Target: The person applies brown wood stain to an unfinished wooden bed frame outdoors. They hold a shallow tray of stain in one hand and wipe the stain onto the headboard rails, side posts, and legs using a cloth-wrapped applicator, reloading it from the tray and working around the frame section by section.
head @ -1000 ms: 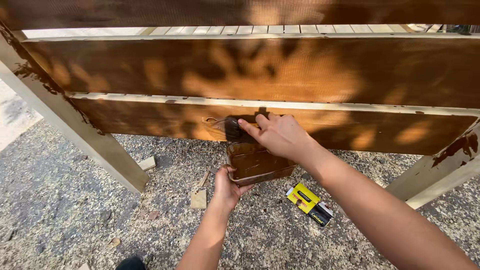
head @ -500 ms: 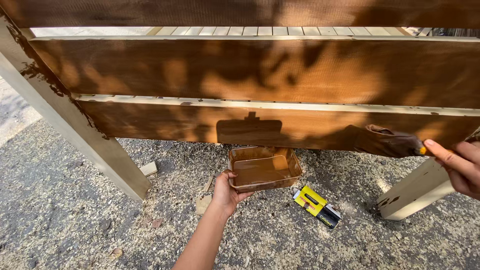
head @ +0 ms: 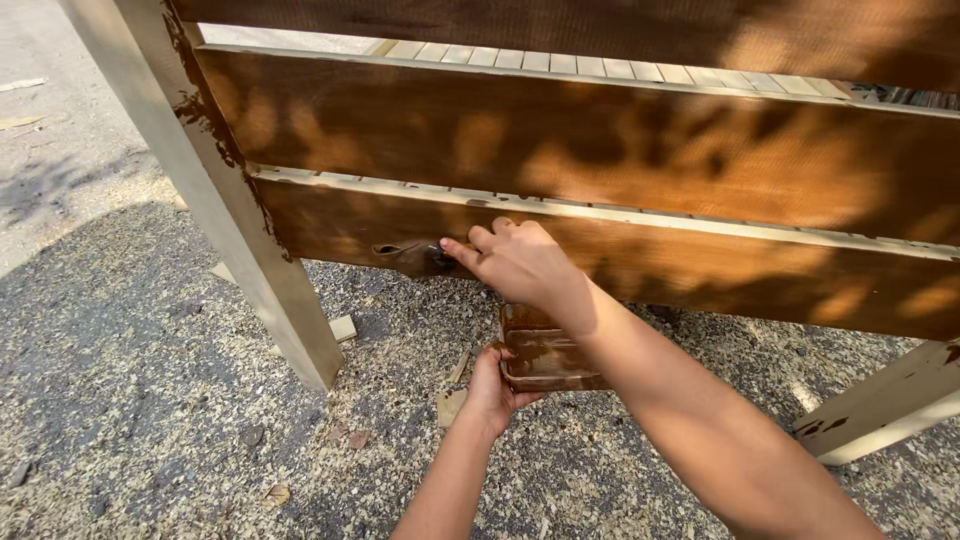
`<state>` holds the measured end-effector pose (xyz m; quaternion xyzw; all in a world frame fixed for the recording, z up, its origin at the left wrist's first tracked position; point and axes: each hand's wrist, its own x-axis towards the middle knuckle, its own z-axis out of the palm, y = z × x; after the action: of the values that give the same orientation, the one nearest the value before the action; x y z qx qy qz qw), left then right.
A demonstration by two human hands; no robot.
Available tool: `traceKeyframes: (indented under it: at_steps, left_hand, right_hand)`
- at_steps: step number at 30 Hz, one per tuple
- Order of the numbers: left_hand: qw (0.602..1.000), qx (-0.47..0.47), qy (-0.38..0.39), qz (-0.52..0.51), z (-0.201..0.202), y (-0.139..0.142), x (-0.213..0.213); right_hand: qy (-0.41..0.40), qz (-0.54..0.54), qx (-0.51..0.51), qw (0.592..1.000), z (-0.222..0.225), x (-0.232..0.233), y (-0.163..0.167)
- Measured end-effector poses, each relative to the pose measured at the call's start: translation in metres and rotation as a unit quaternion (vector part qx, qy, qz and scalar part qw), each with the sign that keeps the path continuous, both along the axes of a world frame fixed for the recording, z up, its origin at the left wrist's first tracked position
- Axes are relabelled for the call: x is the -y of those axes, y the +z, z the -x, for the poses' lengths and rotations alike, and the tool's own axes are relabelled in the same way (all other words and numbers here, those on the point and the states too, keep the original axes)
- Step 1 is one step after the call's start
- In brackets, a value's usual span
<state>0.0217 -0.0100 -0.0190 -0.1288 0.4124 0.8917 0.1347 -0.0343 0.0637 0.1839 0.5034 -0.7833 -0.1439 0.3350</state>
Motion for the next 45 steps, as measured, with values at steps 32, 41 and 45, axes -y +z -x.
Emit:
traceKeyframes:
  at_steps: [32,41,45]
  left_hand:
    - [1.000,-0.014,-0.018,-0.003,-0.043,0.011,-0.039]
    - [0.999,-0.016,-0.012,-0.025,-0.051,0.026,-0.049]
    - [1.000,-0.005,-0.010,-0.003,-0.057,0.037,-0.048]
  right_hand:
    - [-0.504,-0.003,0.358,0.786,-0.126,-0.192,0.015]
    - [-0.329,0.163,0.106,0.924,-0.174,-0.219,-0.006]
    - [-0.300,0.183,0.105,0.930,-0.178,-0.230,-0.010]
